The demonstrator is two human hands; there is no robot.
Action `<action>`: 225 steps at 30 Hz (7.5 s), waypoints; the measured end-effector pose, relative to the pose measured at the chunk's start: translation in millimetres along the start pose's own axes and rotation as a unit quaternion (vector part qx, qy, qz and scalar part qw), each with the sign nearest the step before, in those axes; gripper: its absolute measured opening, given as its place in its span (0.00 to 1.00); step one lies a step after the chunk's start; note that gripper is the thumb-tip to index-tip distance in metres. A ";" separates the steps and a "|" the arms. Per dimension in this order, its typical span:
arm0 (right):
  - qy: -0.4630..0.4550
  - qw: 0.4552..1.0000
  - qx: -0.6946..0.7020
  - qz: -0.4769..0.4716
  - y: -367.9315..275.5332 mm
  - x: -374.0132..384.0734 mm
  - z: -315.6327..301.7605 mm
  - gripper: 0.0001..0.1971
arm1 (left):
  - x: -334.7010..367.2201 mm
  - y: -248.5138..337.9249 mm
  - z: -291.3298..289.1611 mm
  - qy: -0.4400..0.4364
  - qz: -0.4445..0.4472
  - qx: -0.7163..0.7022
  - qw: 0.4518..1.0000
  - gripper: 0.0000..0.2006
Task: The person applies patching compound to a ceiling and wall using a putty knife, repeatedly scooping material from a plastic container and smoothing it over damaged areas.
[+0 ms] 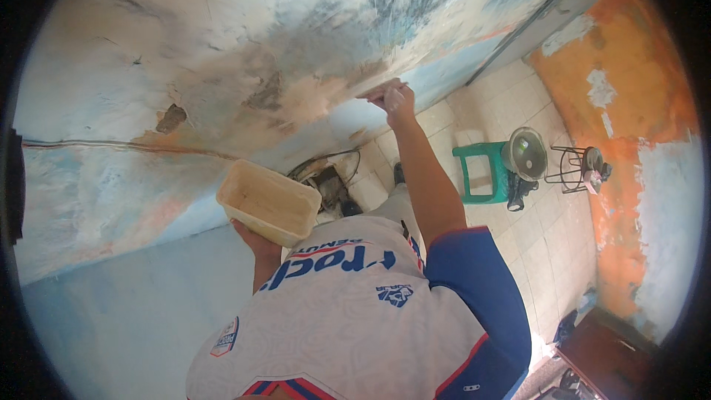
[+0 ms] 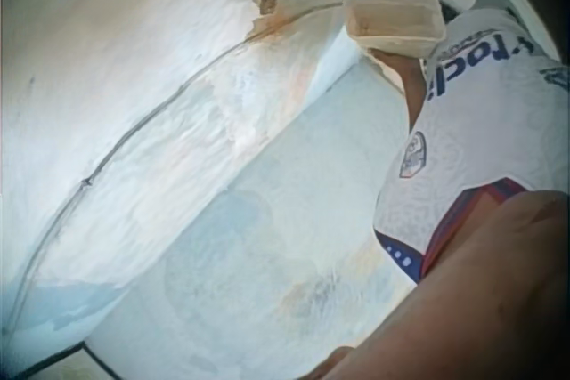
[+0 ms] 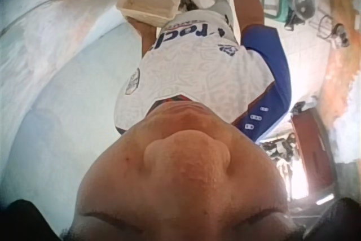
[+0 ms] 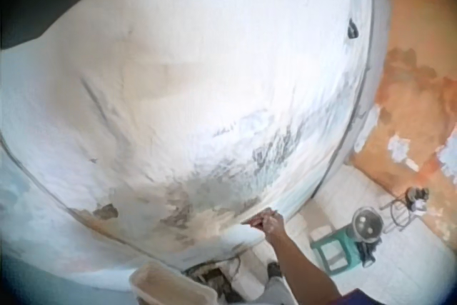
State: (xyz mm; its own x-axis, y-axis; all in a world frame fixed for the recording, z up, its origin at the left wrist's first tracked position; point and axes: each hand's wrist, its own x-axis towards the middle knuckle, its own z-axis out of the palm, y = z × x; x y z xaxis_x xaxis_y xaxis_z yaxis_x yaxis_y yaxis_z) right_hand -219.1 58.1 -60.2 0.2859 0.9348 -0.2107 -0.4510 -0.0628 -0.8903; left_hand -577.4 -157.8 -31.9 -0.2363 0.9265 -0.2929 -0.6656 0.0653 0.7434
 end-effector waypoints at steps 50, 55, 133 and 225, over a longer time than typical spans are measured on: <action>0.021 0.996 -0.019 -0.088 -36.1 -17.4 27.6 0.15 | 9.5 10.0 -26.9 -0.086 0.004 -0.077 0.993 0.40; -0.049 0.978 -0.043 -0.198 -162.3 -8.0 116.2 0.16 | 4.9 11.0 -22.4 -0.094 0.014 -0.045 0.994 0.40; 0.005 0.955 0.087 -0.284 -301.4 5.2 33.5 0.21 | -8.7 18.6 0.0 -0.018 -0.020 -0.018 0.999 0.39; 0.008 0.984 -0.022 -0.179 -49.8 -64.7 64.8 0.20 | -13.8 23.7 -31.7 0.007 0.020 -0.067 0.998 0.38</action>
State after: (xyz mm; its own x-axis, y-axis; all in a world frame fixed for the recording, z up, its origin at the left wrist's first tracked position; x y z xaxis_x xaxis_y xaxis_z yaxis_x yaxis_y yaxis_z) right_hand -270.0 23.4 23.9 0.4324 0.8946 0.1129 -0.2821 0.2532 -0.9254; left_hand -612.3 -180.7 -29.3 -0.2737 0.9223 -0.2728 -0.7434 -0.0229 0.6685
